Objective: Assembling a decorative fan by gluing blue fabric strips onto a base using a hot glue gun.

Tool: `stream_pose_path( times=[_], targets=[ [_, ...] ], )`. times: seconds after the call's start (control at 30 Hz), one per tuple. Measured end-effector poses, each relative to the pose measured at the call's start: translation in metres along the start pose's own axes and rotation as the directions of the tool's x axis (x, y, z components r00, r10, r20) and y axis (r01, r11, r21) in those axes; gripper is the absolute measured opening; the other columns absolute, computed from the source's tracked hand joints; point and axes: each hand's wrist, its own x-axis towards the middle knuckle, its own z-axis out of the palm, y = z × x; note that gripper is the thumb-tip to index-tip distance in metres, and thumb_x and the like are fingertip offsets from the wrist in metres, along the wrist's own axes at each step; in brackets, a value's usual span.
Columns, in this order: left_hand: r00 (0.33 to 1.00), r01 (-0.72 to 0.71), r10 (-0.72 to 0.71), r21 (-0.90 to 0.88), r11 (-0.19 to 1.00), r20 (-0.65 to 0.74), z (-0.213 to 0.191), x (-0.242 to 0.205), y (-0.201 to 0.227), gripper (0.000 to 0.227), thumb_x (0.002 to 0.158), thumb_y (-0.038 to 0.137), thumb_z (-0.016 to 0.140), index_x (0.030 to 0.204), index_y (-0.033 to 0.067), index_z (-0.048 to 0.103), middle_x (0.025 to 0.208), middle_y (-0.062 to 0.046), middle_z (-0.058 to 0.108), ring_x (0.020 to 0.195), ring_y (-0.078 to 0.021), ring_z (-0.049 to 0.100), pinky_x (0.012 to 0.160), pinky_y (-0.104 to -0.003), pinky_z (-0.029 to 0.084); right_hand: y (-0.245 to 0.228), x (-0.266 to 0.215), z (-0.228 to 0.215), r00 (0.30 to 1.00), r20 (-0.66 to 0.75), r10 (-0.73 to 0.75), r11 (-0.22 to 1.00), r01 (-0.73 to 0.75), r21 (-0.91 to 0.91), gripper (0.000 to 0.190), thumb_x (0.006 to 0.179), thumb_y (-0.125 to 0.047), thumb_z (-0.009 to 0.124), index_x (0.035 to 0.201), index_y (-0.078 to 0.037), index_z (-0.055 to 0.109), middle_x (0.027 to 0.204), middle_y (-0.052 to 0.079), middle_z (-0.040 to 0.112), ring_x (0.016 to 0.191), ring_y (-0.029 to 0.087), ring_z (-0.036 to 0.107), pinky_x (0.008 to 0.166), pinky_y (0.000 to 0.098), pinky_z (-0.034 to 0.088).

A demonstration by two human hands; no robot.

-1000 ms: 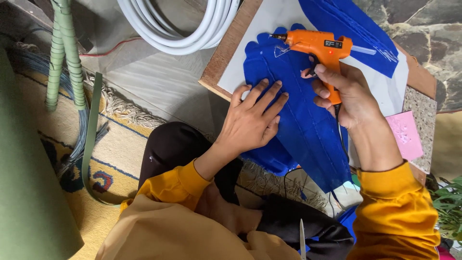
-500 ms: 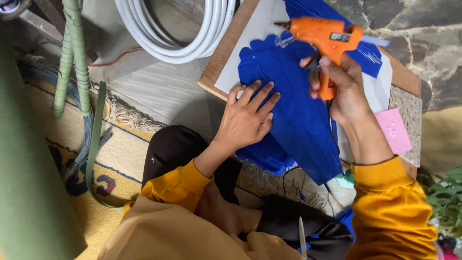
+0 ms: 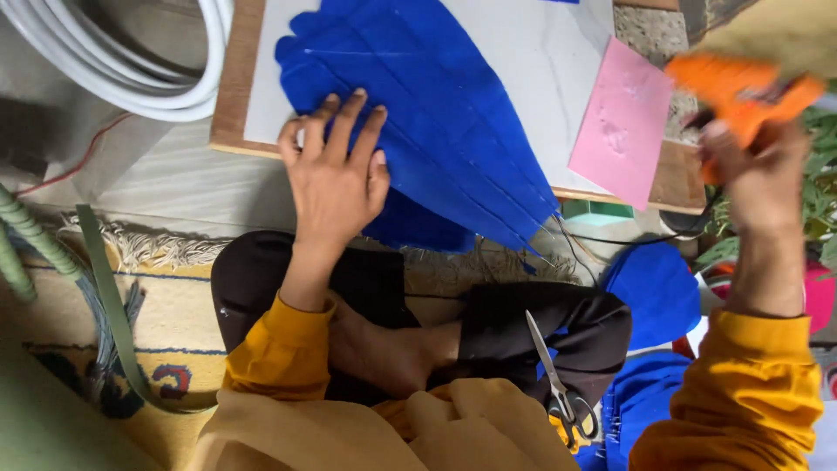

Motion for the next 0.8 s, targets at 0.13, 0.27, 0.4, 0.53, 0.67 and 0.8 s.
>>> stream_pose_path(
  times=[0.13,0.27,0.4,0.53,0.67,0.8],
  targets=[
    [1.000,-0.020,0.020,-0.004,1.000,0.023,-0.005,0.003,0.003,0.037,0.079,0.015,0.052,0.112,0.0016,0.062,0.121,-0.013,0.052,0.107,-0.0294,0.047,0.090,-0.044,0.026,0.036,-0.017,0.002,0.984,0.047,0.171,0.985,-0.170,-0.017,0.017,0.095,0.000,0.054,0.112,-0.001,0.052,0.087,0.004,0.052,0.063,0.007,0.042,0.054,0.0187,0.035],
    [0.999,-0.017,0.016,0.010,1.000,0.050,-0.008,0.004,0.005,0.036,0.080,0.014,0.052,0.112,0.0021,0.062,0.122,-0.013,0.051,0.107,-0.0288,0.046,0.091,-0.044,0.026,0.072,-0.019,-0.002,0.987,0.075,0.142,0.990,-0.144,0.012,0.022,0.093,0.009,0.050,0.114,0.002,0.049,0.090,0.004,0.050,0.069,0.009,0.043,0.060,0.0187,0.036],
    [0.998,-0.013,0.013,0.006,1.000,0.064,-0.009,0.004,0.006,0.037,0.080,0.014,0.052,0.113,0.0021,0.062,0.123,-0.012,0.051,0.107,-0.0285,0.047,0.091,-0.044,0.026,0.055,-0.020,0.007,0.987,0.131,0.096,0.990,-0.109,0.093,0.029,0.090,0.012,0.046,0.117,0.003,0.048,0.110,0.010,0.055,0.094,0.014,0.052,0.080,0.0195,0.040],
    [0.998,-0.013,0.012,0.025,1.000,0.055,-0.006,0.004,0.006,0.036,0.081,0.015,0.051,0.113,0.0031,0.063,0.123,-0.011,0.052,0.106,-0.0275,0.046,0.091,-0.044,0.026,0.053,-0.025,0.008,0.989,0.104,0.106,0.994,-0.109,0.029,0.029,0.090,0.012,0.049,0.118,0.004,0.048,0.105,0.009,0.054,0.086,0.013,0.049,0.073,0.0204,0.040],
    [0.999,-0.008,0.006,0.041,0.999,0.051,-0.003,0.002,0.003,0.037,0.081,0.016,0.049,0.112,0.0037,0.063,0.122,-0.011,0.052,0.106,-0.0265,0.046,0.090,-0.043,0.026,0.054,-0.037,0.003,0.997,0.067,-0.036,0.999,0.036,-0.010,0.053,0.079,0.021,0.053,0.127,0.004,0.034,0.113,0.019,0.047,0.098,0.026,0.048,0.084,0.0328,0.040],
    [1.000,0.022,-0.022,0.062,0.998,0.004,0.003,0.000,0.000,0.035,0.082,0.020,0.048,0.111,0.0063,0.063,0.118,-0.010,0.056,0.106,-0.0249,0.048,0.090,-0.042,0.026,0.023,-0.063,0.017,0.854,-0.325,-0.406,0.884,0.278,-0.375,0.026,0.090,0.021,0.052,0.116,0.017,0.047,0.107,0.028,0.050,0.093,0.035,0.049,0.082,0.0431,0.042]
  ],
)
